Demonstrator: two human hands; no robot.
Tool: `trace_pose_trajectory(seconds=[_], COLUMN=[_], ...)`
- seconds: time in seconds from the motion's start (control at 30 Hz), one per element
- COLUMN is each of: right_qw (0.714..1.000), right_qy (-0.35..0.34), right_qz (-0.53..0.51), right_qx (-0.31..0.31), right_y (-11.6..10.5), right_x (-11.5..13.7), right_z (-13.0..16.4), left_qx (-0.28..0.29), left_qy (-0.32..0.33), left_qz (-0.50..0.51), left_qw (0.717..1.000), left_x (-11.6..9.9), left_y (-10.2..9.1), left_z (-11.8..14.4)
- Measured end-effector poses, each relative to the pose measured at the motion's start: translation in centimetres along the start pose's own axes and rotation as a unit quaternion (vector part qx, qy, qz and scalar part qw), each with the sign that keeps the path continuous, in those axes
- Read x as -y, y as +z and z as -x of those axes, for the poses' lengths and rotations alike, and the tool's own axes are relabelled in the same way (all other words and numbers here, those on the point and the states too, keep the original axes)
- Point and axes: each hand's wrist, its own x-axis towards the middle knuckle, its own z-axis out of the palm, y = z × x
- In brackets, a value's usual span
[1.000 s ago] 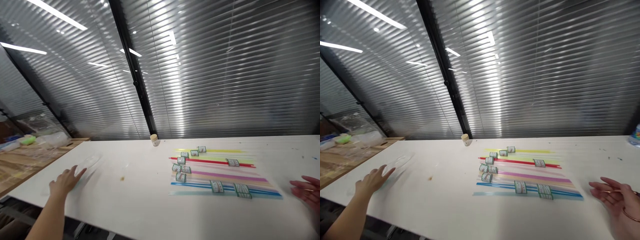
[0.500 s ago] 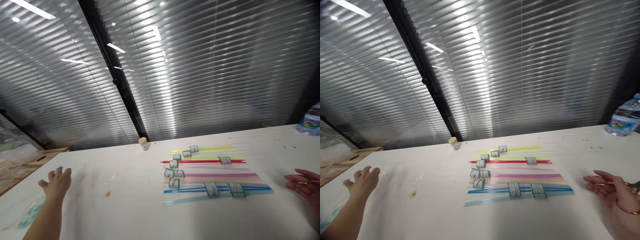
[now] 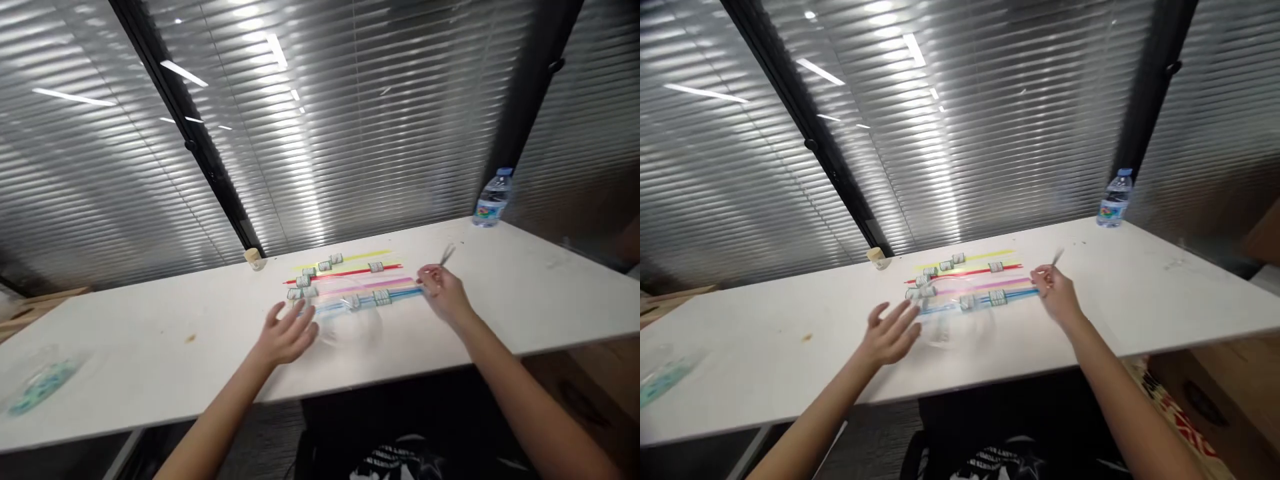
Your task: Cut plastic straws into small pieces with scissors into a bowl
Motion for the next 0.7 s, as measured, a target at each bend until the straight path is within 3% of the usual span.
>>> trace_pose_trajectory(seconds=[0.1,0.23,0.4,0.57,0.7], right_qw=[0.982,0.978,0.988,0.974,0.969], right_qy=[-0.080,-0.113,-0.097,-0.154,-0.176], right_qz=[0.140,0.142,0.072,0.104,0.123], right_qx=[0.094,0.102,0.097,0.127,0.120], right_y=[-1.1,-2.6,-2.9,-2.5,-2.4], right_x=[-0.9,-1.9,-3.1,-3.3,-3.4], right_z=[-0.3,-1.0,-1.3,-1.2,-0.9], left_qx=[-0.013,0.027,0.084,0.106,0.141], left_qy=[0.028,0.041,0.035,-0.157,-0.228], left_qz=[0.033,0.057,0.097,0.093,0.131], left_qw=[0.999,0.997,0.991,0.977,0.955], left_x=[-5.2,-7.8,-7.1,-5.4,-5.3], left_y=[2.6,5.6,7.4,7.6,7.7], left_z=[-2.8,-5.2,-6.0,-5.0,-4.7])
